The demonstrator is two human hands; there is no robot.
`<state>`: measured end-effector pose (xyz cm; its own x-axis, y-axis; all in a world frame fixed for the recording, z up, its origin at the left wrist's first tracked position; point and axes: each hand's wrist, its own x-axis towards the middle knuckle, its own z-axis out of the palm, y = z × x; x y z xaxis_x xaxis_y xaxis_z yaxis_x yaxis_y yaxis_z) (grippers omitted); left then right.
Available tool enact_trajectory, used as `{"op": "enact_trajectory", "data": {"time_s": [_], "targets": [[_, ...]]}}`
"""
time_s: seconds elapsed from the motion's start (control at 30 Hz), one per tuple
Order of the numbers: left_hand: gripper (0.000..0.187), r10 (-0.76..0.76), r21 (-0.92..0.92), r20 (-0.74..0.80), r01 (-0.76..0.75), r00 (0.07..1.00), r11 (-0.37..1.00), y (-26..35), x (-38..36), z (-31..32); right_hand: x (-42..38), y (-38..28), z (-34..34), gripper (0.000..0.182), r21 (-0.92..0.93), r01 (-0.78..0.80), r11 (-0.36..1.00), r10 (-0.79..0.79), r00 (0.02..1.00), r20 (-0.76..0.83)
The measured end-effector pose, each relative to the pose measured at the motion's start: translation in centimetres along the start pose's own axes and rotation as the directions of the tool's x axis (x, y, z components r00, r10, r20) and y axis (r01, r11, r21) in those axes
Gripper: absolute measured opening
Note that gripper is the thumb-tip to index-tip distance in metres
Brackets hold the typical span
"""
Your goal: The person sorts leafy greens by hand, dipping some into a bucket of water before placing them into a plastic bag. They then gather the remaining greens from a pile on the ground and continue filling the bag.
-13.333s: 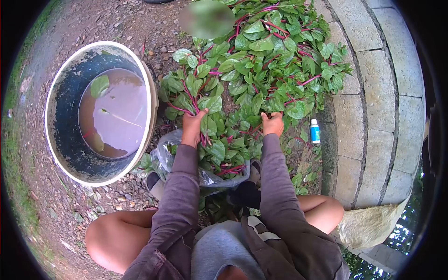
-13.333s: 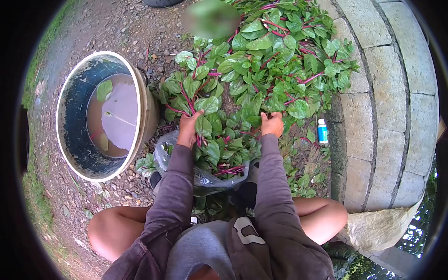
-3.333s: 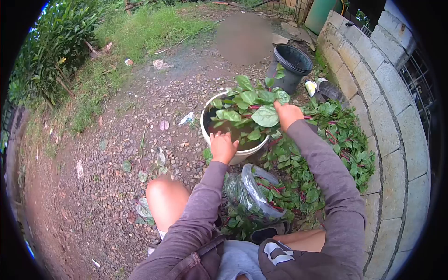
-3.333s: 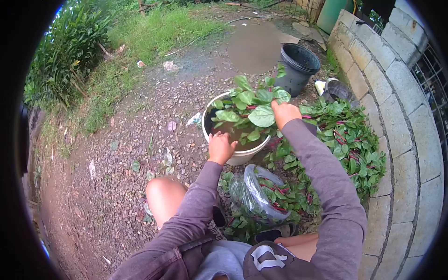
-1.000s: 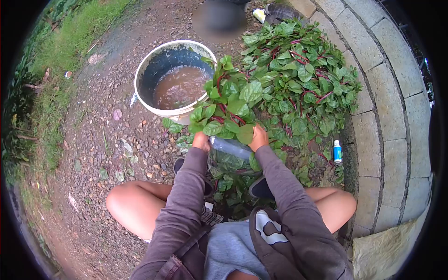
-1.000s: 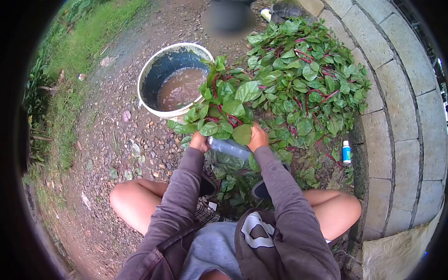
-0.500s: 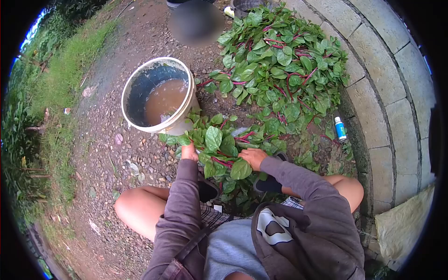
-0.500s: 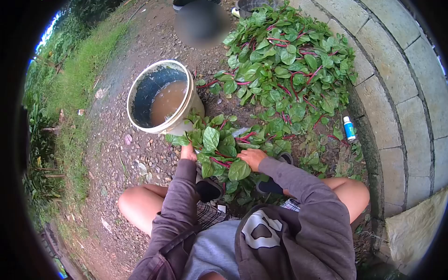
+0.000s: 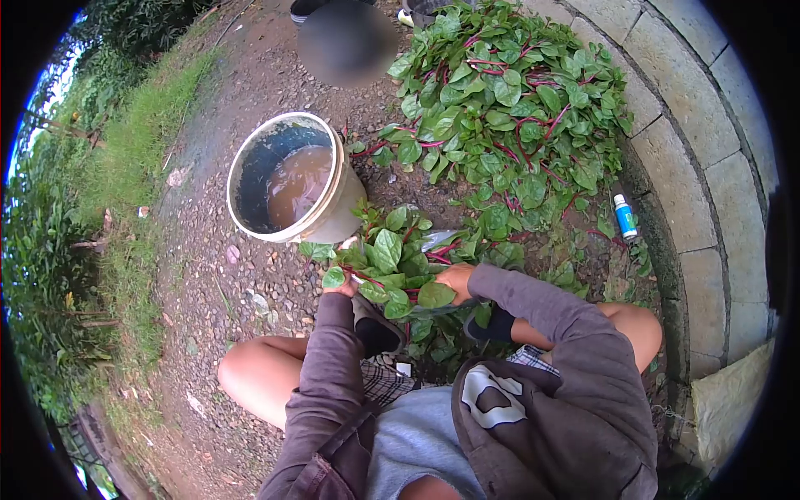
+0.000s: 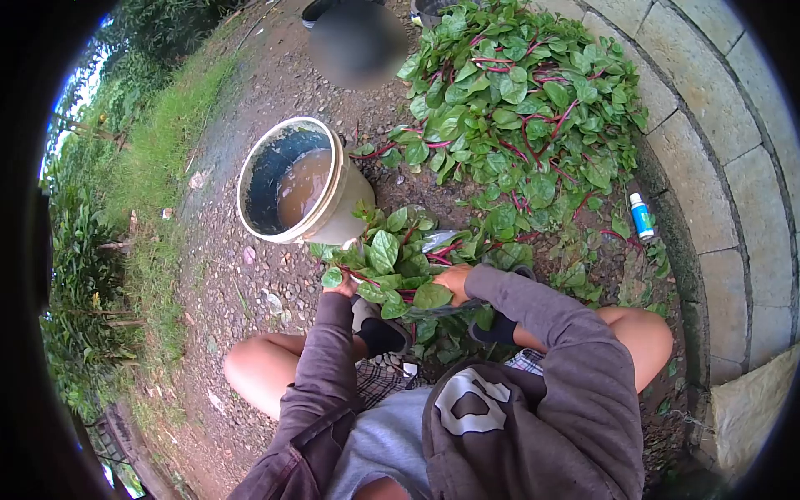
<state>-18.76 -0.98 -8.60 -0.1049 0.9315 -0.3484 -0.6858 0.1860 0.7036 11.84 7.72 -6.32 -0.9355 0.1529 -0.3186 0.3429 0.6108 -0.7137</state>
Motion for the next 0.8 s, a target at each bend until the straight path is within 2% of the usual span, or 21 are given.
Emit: {"op": "enact_trajectory", "data": {"time_s": [0.07,0.1,0.13,0.2,0.23,0.27,0.3,0.33,0.4,0.47,0.5,0.6,0.63,0.73,0.77,0.8], "targets": [[0.039,-0.104,-0.13,0.003,0.104,0.995,0.986,0.5,0.0,0.8,0.1,0.5,0.3,0.065,0.038,0.04,0.998,-0.042,0.998,0.046],[0.033,-0.037,-0.056,-0.126,0.03,0.991,0.998,0.5,0.3,1.7,0.3,0.7,0.1,0.066,0.047,0.045,0.998,-0.048,0.997,0.066],[0.033,-0.024,-0.051,-0.145,0.016,0.989,0.999,1.7,0.0,3.5,0.7,1.0,-0.3,0.067,0.053,0.047,0.997,-0.051,0.995,0.084],[0.032,-0.005,-0.047,-0.182,-0.003,0.983,0.999,4.3,-1.6,7.6,1.6,1.2,-1.5,0.072,0.092,-0.072,0.993,0.048,0.971,0.233],[0.039,0.223,0.104,-0.107,-0.212,0.969,0.972,3.9,-1.8,7.7,2.4,1.7,-1.9,0.074,0.082,-0.125,0.989,0.097,0.954,0.283],[0.041,0.171,0.106,-0.088,-0.162,0.981,0.981,4.2,-2.2,7.3,3.1,2.1,-2.3,0.076,0.064,-0.176,0.982,0.145,0.931,0.334],[0.044,0.12,0.107,-0.072,-0.112,0.99,0.988,5.1,-2.9,7.2,3.9,2.8,-2.1,0.082,-0.083,-0.23,0.97,0.244,0.932,0.269],[0.047,0.066,0.109,-0.059,-0.059,0.996,0.992,5.9,-3.8,7.8,4.6,2.7,-2.9,0.083,-0.16,-0.223,0.962,0.262,0.922,0.287],[0.053,0.056,0.177,-0.076,-0.042,0.996,0.983,6.5,-4.8,8.0,6.8,2.1,-5.2,0.086,-0.302,-0.202,0.932,0.299,0.898,0.322],[0.053,0.035,0.214,-0.078,-0.018,0.996,0.977,6.7,-5.0,6.7,7.3,-2.8,-10.8,0.082,-0.247,-0.171,0.954,0.262,0.878,0.401],[0.054,0.004,0.189,-0.151,0.025,0.989,0.982,7.0,-5.4,6.5,7.3,-3.1,-11.1,0.077,-0.241,-0.241,0.94,0.309,0.902,0.301],[0.054,0.097,0.131,-0.13,-0.08,0.987,0.988,8.5,-5.5,6.5,6.7,0.5,-5.0,0.07,-0.358,-0.186,0.915,0.29,0.92,0.263],[0.055,0.07,0.182,-0.117,-0.048,0.991,0.982,8.3,-5.2,6.8,5.5,0.7,-3.3,0.066,-0.452,-0.195,0.871,0.314,0.927,0.205],[0.058,0.041,0.13,-0.146,-0.022,0.988,0.991,7.8,-5.1,8.1,5.6,-1.1,-2.9,0.064,-0.446,-0.246,0.86,0.375,0.898,0.228],[0.06,0.035,0.173,-0.1,-0.017,0.994,0.985,8.7,-5.2,8.1,6.0,-2.2,-3.4,0.061,-0.493,-0.219,0.842,0.38,0.89,0.253],[0.062,0.036,0.205,-0.13,-0.009,0.991,0.979,8.9,-5.0,7.7,5.7,-2.6,-3.4,0.062,-0.452,-0.237,0.86,0.371,0.898,0.236]]}}
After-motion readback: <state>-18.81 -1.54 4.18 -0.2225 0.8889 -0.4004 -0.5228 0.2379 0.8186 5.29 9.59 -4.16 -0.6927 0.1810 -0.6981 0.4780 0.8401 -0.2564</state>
